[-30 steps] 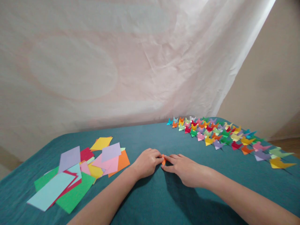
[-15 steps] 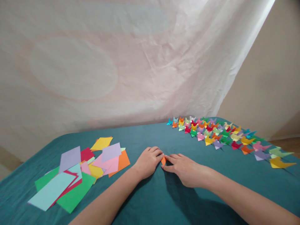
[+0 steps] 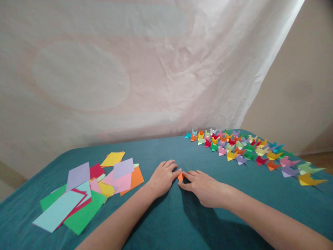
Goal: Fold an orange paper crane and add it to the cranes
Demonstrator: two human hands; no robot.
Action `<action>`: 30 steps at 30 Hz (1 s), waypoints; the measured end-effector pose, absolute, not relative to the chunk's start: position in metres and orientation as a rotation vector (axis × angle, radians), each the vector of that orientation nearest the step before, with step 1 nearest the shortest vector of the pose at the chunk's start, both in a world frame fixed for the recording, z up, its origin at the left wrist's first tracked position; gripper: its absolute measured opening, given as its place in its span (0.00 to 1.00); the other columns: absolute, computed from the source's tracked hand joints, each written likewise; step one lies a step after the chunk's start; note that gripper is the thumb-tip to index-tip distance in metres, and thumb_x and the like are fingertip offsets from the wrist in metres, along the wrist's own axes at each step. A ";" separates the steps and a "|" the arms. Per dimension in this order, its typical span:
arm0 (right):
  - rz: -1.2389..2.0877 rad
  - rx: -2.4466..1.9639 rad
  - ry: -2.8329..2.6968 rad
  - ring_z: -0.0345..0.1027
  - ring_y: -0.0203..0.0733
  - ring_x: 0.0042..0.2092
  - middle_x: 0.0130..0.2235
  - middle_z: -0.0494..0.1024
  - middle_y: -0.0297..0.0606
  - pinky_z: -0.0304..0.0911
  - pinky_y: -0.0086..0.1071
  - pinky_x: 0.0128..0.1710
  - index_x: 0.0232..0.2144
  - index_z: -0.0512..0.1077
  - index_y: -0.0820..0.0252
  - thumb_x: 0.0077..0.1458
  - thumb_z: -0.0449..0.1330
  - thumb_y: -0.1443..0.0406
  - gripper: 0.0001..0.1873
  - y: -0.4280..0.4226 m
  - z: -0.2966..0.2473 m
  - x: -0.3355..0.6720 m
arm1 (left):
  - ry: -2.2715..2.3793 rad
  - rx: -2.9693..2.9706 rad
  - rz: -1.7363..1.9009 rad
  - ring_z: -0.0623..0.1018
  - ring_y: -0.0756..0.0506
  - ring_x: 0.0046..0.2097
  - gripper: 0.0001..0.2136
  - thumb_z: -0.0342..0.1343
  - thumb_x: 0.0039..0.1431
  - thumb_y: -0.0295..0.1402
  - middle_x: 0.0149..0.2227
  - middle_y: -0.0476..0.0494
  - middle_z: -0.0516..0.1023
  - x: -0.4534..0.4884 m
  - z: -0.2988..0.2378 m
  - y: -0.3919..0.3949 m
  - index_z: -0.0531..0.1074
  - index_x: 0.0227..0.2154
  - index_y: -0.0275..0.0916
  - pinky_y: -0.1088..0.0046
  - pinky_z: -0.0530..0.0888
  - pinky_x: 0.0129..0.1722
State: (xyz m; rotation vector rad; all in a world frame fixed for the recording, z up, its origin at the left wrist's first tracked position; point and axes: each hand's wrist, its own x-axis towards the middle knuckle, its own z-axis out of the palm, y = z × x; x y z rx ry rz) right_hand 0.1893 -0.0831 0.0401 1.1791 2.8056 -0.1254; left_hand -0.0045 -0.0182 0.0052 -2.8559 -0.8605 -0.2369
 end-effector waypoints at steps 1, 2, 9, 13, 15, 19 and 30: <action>-0.117 1.178 2.805 0.59 0.54 0.53 0.53 0.65 0.54 0.58 0.45 0.48 0.55 0.63 0.59 0.49 0.53 0.70 0.28 -0.083 0.040 0.189 | -0.862 -2.856 -0.232 0.62 0.41 0.57 0.14 0.47 0.62 0.29 0.51 0.40 0.69 -0.004 0.006 -0.018 0.67 0.50 0.43 0.62 0.61 0.52; -0.108 1.179 2.805 0.59 0.53 0.53 0.53 0.66 0.54 0.58 0.45 0.48 0.55 0.63 0.59 0.49 0.53 0.70 0.28 -0.084 0.041 0.189 | -0.861 -2.855 -0.226 0.62 0.41 0.57 0.14 0.47 0.62 0.29 0.51 0.40 0.69 -0.003 0.006 -0.019 0.67 0.50 0.43 0.62 0.62 0.52; -0.096 1.160 2.821 0.59 0.54 0.53 0.53 0.66 0.54 0.59 0.45 0.47 0.55 0.62 0.59 0.49 0.53 0.70 0.29 -0.084 0.042 0.191 | -0.909 -2.861 -0.169 0.63 0.40 0.57 0.16 0.47 0.61 0.28 0.53 0.38 0.67 0.000 0.008 -0.023 0.65 0.51 0.40 0.61 0.64 0.51; -0.094 1.141 2.832 0.59 0.54 0.53 0.53 0.65 0.55 0.59 0.46 0.48 0.56 0.62 0.59 0.48 0.54 0.70 0.30 -0.084 0.042 0.193 | -0.886 -2.937 -0.142 0.64 0.41 0.56 0.19 0.48 0.58 0.24 0.56 0.38 0.64 -0.001 0.016 -0.030 0.64 0.53 0.38 0.62 0.65 0.51; -0.096 1.132 2.842 0.59 0.55 0.54 0.55 0.64 0.55 0.59 0.46 0.48 0.55 0.62 0.60 0.48 0.54 0.70 0.29 -0.084 0.042 0.194 | -0.843 -3.001 -0.118 0.64 0.42 0.56 0.20 0.49 0.55 0.22 0.56 0.40 0.66 -0.002 0.021 -0.036 0.65 0.51 0.39 0.63 0.65 0.52; -0.104 1.156 2.860 0.58 0.55 0.55 0.58 0.60 0.55 0.59 0.46 0.48 0.55 0.62 0.60 0.49 0.52 0.70 0.28 -0.087 0.038 0.196 | -0.857 -3.047 -0.111 0.67 0.42 0.54 0.21 0.48 0.53 0.20 0.52 0.42 0.70 -0.004 0.027 -0.047 0.65 0.51 0.39 0.62 0.65 0.52; 0.084 1.226 2.913 0.58 0.52 0.55 0.56 0.62 0.53 0.59 0.45 0.48 0.57 0.59 0.60 0.55 0.49 0.69 0.25 -0.095 0.026 0.195 | -0.876 -3.059 -0.242 0.63 0.42 0.58 0.25 0.46 0.55 0.20 0.58 0.45 0.64 -0.017 0.009 -0.045 0.62 0.55 0.45 0.59 0.62 0.55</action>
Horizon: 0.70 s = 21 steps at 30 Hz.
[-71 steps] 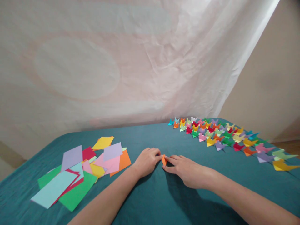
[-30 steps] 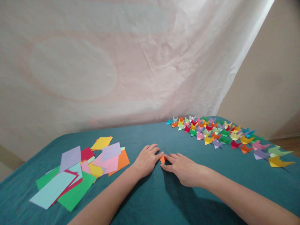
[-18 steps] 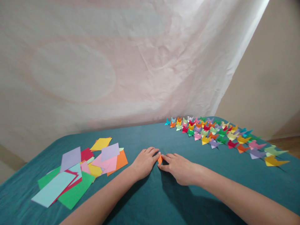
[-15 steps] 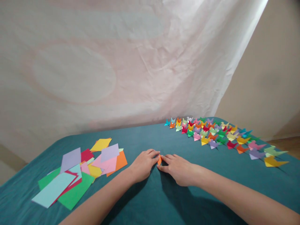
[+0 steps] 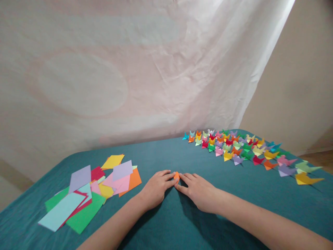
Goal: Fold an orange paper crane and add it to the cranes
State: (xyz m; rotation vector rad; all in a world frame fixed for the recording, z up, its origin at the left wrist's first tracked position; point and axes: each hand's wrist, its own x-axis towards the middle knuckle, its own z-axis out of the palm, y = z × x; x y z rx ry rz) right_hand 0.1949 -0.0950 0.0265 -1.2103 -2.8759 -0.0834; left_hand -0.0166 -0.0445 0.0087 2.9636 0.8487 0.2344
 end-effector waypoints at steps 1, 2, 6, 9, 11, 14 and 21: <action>-0.106 -1.211 -2.870 0.59 0.52 0.54 0.56 0.63 0.53 0.59 0.44 0.48 0.56 0.59 0.60 0.56 0.48 0.69 0.25 -0.095 0.026 0.194 | 0.843 2.964 0.245 0.63 0.42 0.58 0.25 0.45 0.55 0.20 0.58 0.45 0.65 -0.017 0.008 -0.044 0.62 0.55 0.44 0.59 0.62 0.55; -0.126 -1.211 -2.866 0.59 0.51 0.54 0.56 0.63 0.53 0.59 0.44 0.48 0.56 0.60 0.60 0.57 0.48 0.70 0.24 -0.095 0.025 0.194 | 0.837 2.964 0.252 0.62 0.43 0.58 0.25 0.45 0.55 0.20 0.57 0.45 0.65 -0.018 0.008 -0.044 0.61 0.56 0.44 0.59 0.62 0.55; -0.170 -1.182 -2.866 0.61 0.51 0.52 0.54 0.65 0.54 0.60 0.43 0.46 0.54 0.62 0.63 0.58 0.47 0.69 0.21 -0.096 0.023 0.192 | 0.825 2.944 0.259 0.62 0.43 0.59 0.26 0.44 0.54 0.20 0.58 0.45 0.64 -0.018 0.008 -0.044 0.60 0.56 0.43 0.60 0.62 0.55; -0.206 -1.155 -2.861 0.62 0.50 0.50 0.51 0.69 0.54 0.60 0.42 0.45 0.52 0.64 0.65 0.59 0.48 0.69 0.19 -0.096 0.022 0.190 | 0.842 2.924 0.260 0.61 0.44 0.59 0.26 0.44 0.54 0.20 0.59 0.46 0.63 -0.017 0.008 -0.045 0.58 0.57 0.42 0.61 0.61 0.56; -0.236 -1.141 -2.864 0.64 0.49 0.49 0.50 0.70 0.53 0.60 0.41 0.44 0.52 0.64 0.66 0.59 0.48 0.70 0.19 -0.097 0.022 0.188 | 0.853 2.923 0.245 0.61 0.44 0.60 0.26 0.44 0.54 0.20 0.60 0.46 0.61 -0.017 0.007 -0.046 0.58 0.57 0.42 0.61 0.61 0.56; -0.255 -1.114 -2.893 0.65 0.48 0.47 0.50 0.70 0.52 0.60 0.40 0.42 0.50 0.66 0.68 0.58 0.48 0.71 0.17 -0.098 0.023 0.186 | 0.866 2.933 0.217 0.60 0.44 0.60 0.26 0.44 0.54 0.20 0.60 0.46 0.61 -0.016 0.007 -0.047 0.59 0.57 0.41 0.61 0.60 0.57; -0.093 -1.040 -2.973 0.64 0.47 0.47 0.48 0.72 0.49 0.58 0.38 0.44 0.48 0.67 0.66 0.54 0.51 0.72 0.18 -0.099 0.036 0.190 | 0.888 2.956 0.175 0.60 0.42 0.60 0.25 0.45 0.55 0.21 0.59 0.45 0.62 -0.015 0.009 -0.048 0.59 0.56 0.40 0.60 0.61 0.56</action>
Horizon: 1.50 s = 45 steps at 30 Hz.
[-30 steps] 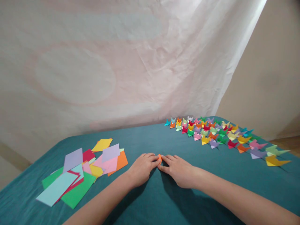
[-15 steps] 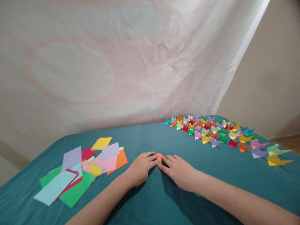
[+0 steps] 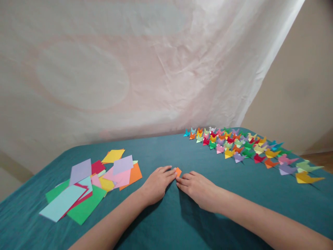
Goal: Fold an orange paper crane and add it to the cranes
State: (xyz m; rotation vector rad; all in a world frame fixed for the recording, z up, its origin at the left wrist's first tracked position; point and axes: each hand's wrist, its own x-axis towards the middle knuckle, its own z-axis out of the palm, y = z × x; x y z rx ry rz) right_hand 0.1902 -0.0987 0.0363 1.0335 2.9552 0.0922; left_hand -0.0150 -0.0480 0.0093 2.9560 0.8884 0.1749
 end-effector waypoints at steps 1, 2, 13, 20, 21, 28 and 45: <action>0.054 1.018 2.961 0.64 0.46 0.48 0.48 0.72 0.48 0.58 0.38 0.44 0.48 0.67 0.65 0.53 0.51 0.72 0.19 -0.098 0.038 0.191 | 0.886 2.958 0.175 0.60 0.42 0.60 0.24 0.45 0.55 0.22 0.59 0.45 0.62 -0.015 0.010 -0.048 0.60 0.56 0.40 0.60 0.61 0.56; 0.021 1.007 2.965 0.64 0.46 0.47 0.48 0.72 0.47 0.57 0.38 0.44 0.49 0.67 0.64 0.52 0.52 0.73 0.20 -0.098 0.039 0.193 | 0.882 2.960 0.176 0.60 0.42 0.60 0.24 0.45 0.55 0.22 0.59 0.45 0.62 -0.015 0.009 -0.048 0.60 0.56 0.40 0.60 0.61 0.56; -0.161 0.938 3.125 0.62 0.44 0.50 0.45 0.75 0.40 0.52 0.37 0.46 0.44 0.69 0.57 0.50 0.54 0.75 0.19 -0.080 0.023 0.204 | 0.876 2.992 0.239 0.61 0.41 0.58 0.23 0.46 0.56 0.22 0.58 0.44 0.63 -0.019 0.001 -0.047 0.60 0.56 0.41 0.60 0.61 0.55; -0.217 1.482 3.305 0.66 0.41 0.44 0.41 0.77 0.38 0.57 0.36 0.45 0.42 0.73 0.58 0.53 0.48 0.77 0.20 -0.058 -0.011 0.214 | 0.847 3.017 0.328 0.66 0.41 0.52 0.20 0.46 0.58 0.23 0.51 0.41 0.70 -0.018 0.005 -0.048 0.64 0.53 0.40 0.60 0.64 0.53; -0.198 1.556 3.304 0.66 0.41 0.43 0.41 0.77 0.39 0.58 0.36 0.45 0.41 0.73 0.59 0.53 0.48 0.77 0.20 -0.056 -0.014 0.215 | 0.830 3.017 0.317 0.66 0.41 0.53 0.20 0.46 0.58 0.22 0.51 0.42 0.70 -0.018 0.006 -0.048 0.64 0.53 0.41 0.60 0.64 0.53; -0.052 1.584 3.326 0.65 0.41 0.43 0.42 0.76 0.41 0.61 0.36 0.44 0.40 0.75 0.59 0.53 0.49 0.77 0.19 -0.051 -0.027 0.216 | 0.748 3.030 0.197 0.64 0.40 0.58 0.27 0.47 0.49 0.17 0.57 0.40 0.65 -0.026 0.009 -0.047 0.65 0.53 0.43 0.60 0.64 0.54; -0.170 1.581 3.354 0.64 0.42 0.44 0.43 0.75 0.42 0.61 0.38 0.44 0.43 0.73 0.60 0.50 0.49 0.79 0.22 -0.054 -0.025 0.210 | 0.783 2.979 0.321 0.66 0.42 0.55 0.23 0.49 0.54 0.21 0.54 0.38 0.67 -0.022 0.002 -0.049 0.63 0.54 0.39 0.61 0.63 0.55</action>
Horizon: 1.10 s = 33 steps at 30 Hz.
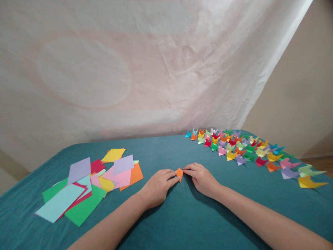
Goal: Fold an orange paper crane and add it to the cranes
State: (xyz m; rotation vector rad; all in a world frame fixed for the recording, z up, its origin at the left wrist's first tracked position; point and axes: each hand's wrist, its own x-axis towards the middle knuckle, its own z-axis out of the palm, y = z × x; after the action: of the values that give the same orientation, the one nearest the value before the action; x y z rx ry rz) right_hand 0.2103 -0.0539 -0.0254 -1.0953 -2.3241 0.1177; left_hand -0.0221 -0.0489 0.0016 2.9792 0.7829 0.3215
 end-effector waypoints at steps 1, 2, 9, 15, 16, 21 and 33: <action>0.126 -1.095 -2.318 0.64 0.42 0.44 0.43 0.75 0.42 0.61 0.38 0.44 0.43 0.73 0.60 0.50 0.48 0.79 0.22 -0.054 -0.026 0.210 | 0.788 2.970 0.331 0.66 0.42 0.55 0.23 0.49 0.55 0.21 0.54 0.38 0.68 -0.021 0.002 -0.049 0.62 0.54 0.38 0.61 0.63 0.55; 0.136 -1.093 -2.313 0.64 0.42 0.44 0.43 0.75 0.42 0.61 0.38 0.44 0.43 0.73 0.60 0.50 0.48 0.79 0.23 -0.054 -0.026 0.210 | 0.791 2.965 0.341 0.66 0.42 0.54 0.22 0.48 0.55 0.21 0.54 0.38 0.68 -0.021 0.002 -0.049 0.62 0.54 0.37 0.61 0.63 0.55; 0.219 -1.064 -2.249 0.65 0.43 0.45 0.44 0.74 0.42 0.61 0.40 0.45 0.45 0.71 0.59 0.51 0.48 0.79 0.24 -0.055 -0.026 0.208 | 0.776 2.992 0.394 0.66 0.42 0.54 0.19 0.47 0.58 0.22 0.53 0.38 0.69 -0.020 0.000 -0.049 0.63 0.53 0.36 0.61 0.64 0.54; 0.233 -0.968 -2.287 0.64 0.43 0.49 0.49 0.72 0.43 0.61 0.41 0.48 0.51 0.66 0.59 0.54 0.47 0.77 0.24 -0.058 -0.024 0.204 | 0.769 3.009 0.415 0.66 0.43 0.54 0.18 0.47 0.58 0.23 0.51 0.37 0.69 -0.020 0.003 -0.050 0.64 0.52 0.36 0.62 0.64 0.54; 0.223 -0.959 -2.305 0.63 0.43 0.49 0.50 0.72 0.44 0.61 0.41 0.49 0.52 0.66 0.59 0.54 0.47 0.76 0.24 -0.058 -0.024 0.203 | 0.768 3.004 0.418 0.66 0.43 0.53 0.18 0.47 0.58 0.23 0.51 0.38 0.69 -0.019 0.004 -0.050 0.64 0.52 0.36 0.63 0.64 0.54; 0.160 -0.996 -2.404 0.61 0.43 0.52 0.52 0.70 0.43 0.60 0.42 0.50 0.54 0.64 0.57 0.57 0.48 0.73 0.23 -0.059 -0.025 0.202 | 0.763 2.969 0.381 0.66 0.44 0.53 0.19 0.47 0.57 0.21 0.51 0.39 0.70 -0.017 0.007 -0.051 0.64 0.52 0.35 0.64 0.63 0.54; 0.102 -1.016 -2.486 0.60 0.44 0.52 0.52 0.70 0.42 0.59 0.41 0.49 0.54 0.64 0.54 0.56 0.49 0.75 0.25 -0.060 -0.021 0.201 | 0.896 2.848 0.545 0.66 0.44 0.53 0.18 0.45 0.56 0.21 0.52 0.40 0.69 -0.018 0.004 -0.050 0.65 0.50 0.37 0.62 0.64 0.54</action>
State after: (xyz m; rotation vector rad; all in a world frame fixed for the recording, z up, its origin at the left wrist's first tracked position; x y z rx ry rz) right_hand 0.2010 -0.0597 -0.0213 -1.0159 -2.4863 0.1024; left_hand -0.0176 -0.0504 0.0041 2.8482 0.8957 0.5445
